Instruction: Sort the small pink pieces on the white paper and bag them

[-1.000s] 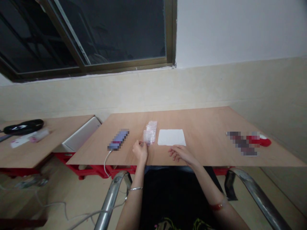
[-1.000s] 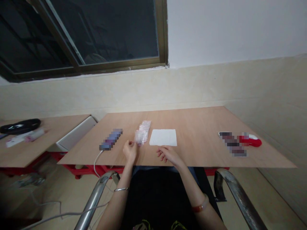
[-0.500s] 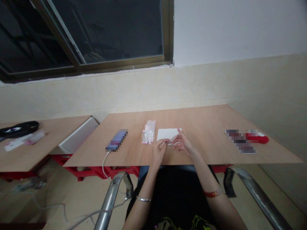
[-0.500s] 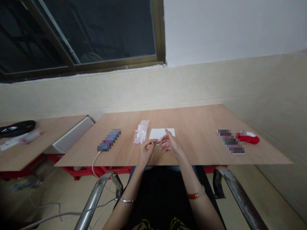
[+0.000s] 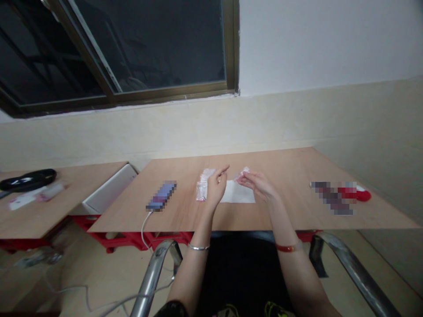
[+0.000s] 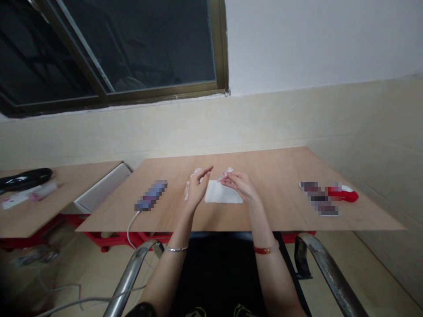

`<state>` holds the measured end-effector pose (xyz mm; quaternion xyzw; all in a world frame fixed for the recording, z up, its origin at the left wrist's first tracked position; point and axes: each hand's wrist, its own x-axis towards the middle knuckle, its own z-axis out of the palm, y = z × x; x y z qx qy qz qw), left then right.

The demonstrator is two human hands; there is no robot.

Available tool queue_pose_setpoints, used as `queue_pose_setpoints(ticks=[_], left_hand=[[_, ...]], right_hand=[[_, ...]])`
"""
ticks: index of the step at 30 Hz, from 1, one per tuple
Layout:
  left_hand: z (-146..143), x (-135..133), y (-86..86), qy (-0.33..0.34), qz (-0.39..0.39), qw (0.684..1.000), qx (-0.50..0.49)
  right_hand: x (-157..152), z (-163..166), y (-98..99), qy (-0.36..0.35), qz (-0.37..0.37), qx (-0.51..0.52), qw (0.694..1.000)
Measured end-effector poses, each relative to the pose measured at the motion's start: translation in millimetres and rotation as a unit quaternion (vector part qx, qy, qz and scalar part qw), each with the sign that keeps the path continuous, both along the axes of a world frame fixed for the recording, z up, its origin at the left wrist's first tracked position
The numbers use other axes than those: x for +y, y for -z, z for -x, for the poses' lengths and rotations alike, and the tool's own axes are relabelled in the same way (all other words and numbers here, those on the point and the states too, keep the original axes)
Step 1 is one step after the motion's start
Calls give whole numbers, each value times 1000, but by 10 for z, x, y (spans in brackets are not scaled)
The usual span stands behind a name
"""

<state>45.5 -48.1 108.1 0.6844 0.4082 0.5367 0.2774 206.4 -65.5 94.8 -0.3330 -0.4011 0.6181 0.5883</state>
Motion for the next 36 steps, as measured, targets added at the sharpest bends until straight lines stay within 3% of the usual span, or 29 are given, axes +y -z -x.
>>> queue_pose_setpoints(ticks=[2,5,10,15,20,26,30,36], left_hand=[[-96,64,-106,61,24,998,-7],[-187,94,-49,133,64,989,-28],[-159,34,234,172,132,974,-61],[-107,3,236,182,165,968,-57],[-31,17,238,246,222,943,-28],[24,-3,260,323,286,902,-34],[22,-9,210,310,254,916,-11],[-35,-7,287,188,114,971,91]], right_hand=[[80,14,-76,10,-13,-7,1000],[125,64,-59,34,-15,-18,999],[61,99,170,47,5,-49,998],[39,56,260,31,15,-76,997],[31,23,236,-36,8,-105,994],[-18,22,220,-171,-24,-124,977],[-26,42,236,-167,-30,-98,981],[7,96,275,-62,6,-154,986]])
